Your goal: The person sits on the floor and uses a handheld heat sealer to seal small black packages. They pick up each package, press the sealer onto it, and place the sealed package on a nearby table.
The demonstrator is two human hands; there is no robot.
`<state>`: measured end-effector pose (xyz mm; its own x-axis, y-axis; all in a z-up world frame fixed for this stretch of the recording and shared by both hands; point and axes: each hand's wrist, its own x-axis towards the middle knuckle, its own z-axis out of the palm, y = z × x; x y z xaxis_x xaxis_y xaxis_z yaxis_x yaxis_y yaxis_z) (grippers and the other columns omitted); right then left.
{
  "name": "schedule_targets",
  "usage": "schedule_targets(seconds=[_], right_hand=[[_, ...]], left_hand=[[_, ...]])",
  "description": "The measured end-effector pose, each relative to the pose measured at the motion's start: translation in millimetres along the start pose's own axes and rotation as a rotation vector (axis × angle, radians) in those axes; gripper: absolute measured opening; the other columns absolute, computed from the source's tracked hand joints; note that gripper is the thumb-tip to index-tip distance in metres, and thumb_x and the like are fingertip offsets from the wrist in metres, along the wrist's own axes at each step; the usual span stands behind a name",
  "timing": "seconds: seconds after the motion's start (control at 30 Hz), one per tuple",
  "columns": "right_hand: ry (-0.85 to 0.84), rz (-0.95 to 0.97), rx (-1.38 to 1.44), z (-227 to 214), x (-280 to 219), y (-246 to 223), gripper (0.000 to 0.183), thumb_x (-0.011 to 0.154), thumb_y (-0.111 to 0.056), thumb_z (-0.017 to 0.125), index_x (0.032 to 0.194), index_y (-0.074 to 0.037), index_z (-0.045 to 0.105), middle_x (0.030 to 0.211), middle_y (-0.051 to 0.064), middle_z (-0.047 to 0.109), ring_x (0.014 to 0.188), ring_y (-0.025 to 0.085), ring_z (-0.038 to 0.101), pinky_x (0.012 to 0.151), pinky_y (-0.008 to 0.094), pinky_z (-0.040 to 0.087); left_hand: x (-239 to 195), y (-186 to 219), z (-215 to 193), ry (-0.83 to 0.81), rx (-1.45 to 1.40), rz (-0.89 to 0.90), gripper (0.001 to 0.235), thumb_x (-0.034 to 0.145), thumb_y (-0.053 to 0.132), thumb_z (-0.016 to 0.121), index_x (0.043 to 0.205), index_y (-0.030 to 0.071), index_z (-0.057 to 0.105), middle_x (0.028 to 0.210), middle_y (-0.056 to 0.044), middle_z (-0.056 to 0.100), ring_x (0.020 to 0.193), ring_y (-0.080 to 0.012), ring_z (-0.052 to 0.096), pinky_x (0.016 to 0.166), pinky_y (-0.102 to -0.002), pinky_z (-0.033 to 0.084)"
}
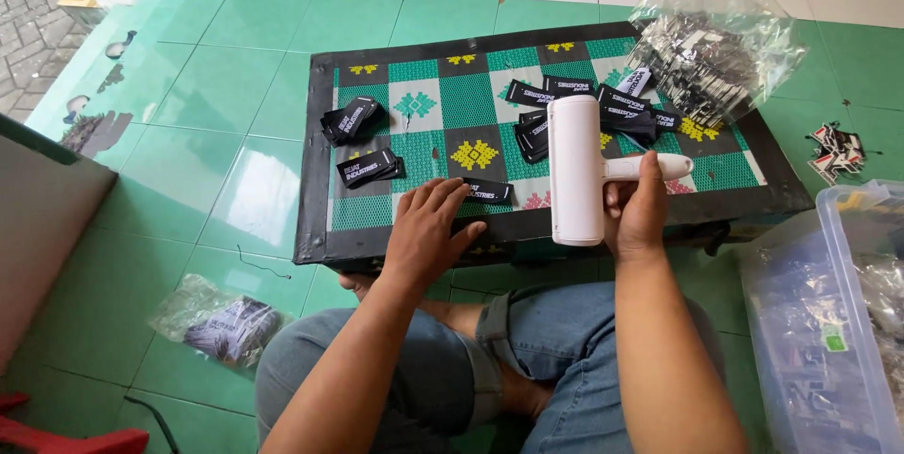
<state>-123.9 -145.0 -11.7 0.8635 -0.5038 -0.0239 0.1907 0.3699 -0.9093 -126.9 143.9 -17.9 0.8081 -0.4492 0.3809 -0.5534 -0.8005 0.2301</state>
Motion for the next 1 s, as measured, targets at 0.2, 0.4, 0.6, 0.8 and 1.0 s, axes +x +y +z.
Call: schedule_targets(seconds=[0.2, 0.4, 0.6, 0.8, 1.0], right_hand=[[-0.016, -0.083, -0.099, -10, 6, 17, 0.053, 0.105, -0.062, 0.046, 0.089, -0.012, 0.058, 0.047, 0.006, 0.043, 0.03, 0.013, 0.036, 0.033, 0.018, 0.028], [-0.016, -0.153, -0.133, -12, 7, 25, 0.05, 0.107, -0.057, 0.05, 0.092, -0.01, 0.059, 0.045, 0.008, 0.044, 0.028, 0.015, 0.038, 0.03, 0.021, 0.029], [0.053, -0.097, -0.257, -1, -12, 34, 0.056, 0.108, -0.05, 0.054, 0.071, -0.008, 0.056, 0.043, 0.01, 0.047, 0.027, 0.014, 0.04, 0.027, 0.024, 0.028], [-0.053, -0.051, -0.361, 34, -46, 42, 0.051, 0.107, -0.043, 0.057, 0.071, -0.007, 0.057, 0.042, 0.011, 0.049, 0.026, 0.013, 0.041, 0.026, 0.024, 0.031], [-0.042, -0.015, -0.456, 59, -72, 31, 0.046, 0.107, -0.034, 0.059, 0.072, -0.004, 0.057, 0.044, 0.011, 0.052, 0.027, 0.014, 0.043, 0.028, 0.024, 0.034]], left_hand=[[-4, -3, 6, -0.077, -0.052, -0.034, 0.058, 0.098, 0.058, 0.059, 0.139, 0.016, 0.064, 0.14, -0.008, 0.06, 0.138, -0.0295, 0.049, 0.116, -0.048, 0.032], [-7, -8, 9, -0.027, -0.064, -0.039, 0.066, 0.095, 0.059, 0.062, 0.143, 0.014, 0.059, 0.14, -0.009, 0.059, 0.138, -0.0293, 0.048, 0.116, -0.047, 0.033], [-10, -8, -8, -0.078, -0.113, -0.041, 0.054, 0.1, 0.056, 0.057, 0.136, 0.017, 0.067, 0.137, -0.005, 0.06, 0.135, -0.0263, 0.048, 0.113, -0.045, 0.033], [-11, -21, 7, -0.066, -0.124, -0.026, 0.045, 0.098, 0.046, 0.061, 0.135, 0.02, 0.067, 0.134, 0.0, 0.063, 0.134, -0.0207, 0.049, 0.111, -0.04, 0.034], [-15, -26, 14, -0.001, -0.093, 0.006, 0.036, 0.099, 0.031, 0.056, 0.128, 0.018, 0.073, 0.131, -0.001, 0.067, 0.132, -0.0205, 0.051, 0.107, -0.036, 0.037]])
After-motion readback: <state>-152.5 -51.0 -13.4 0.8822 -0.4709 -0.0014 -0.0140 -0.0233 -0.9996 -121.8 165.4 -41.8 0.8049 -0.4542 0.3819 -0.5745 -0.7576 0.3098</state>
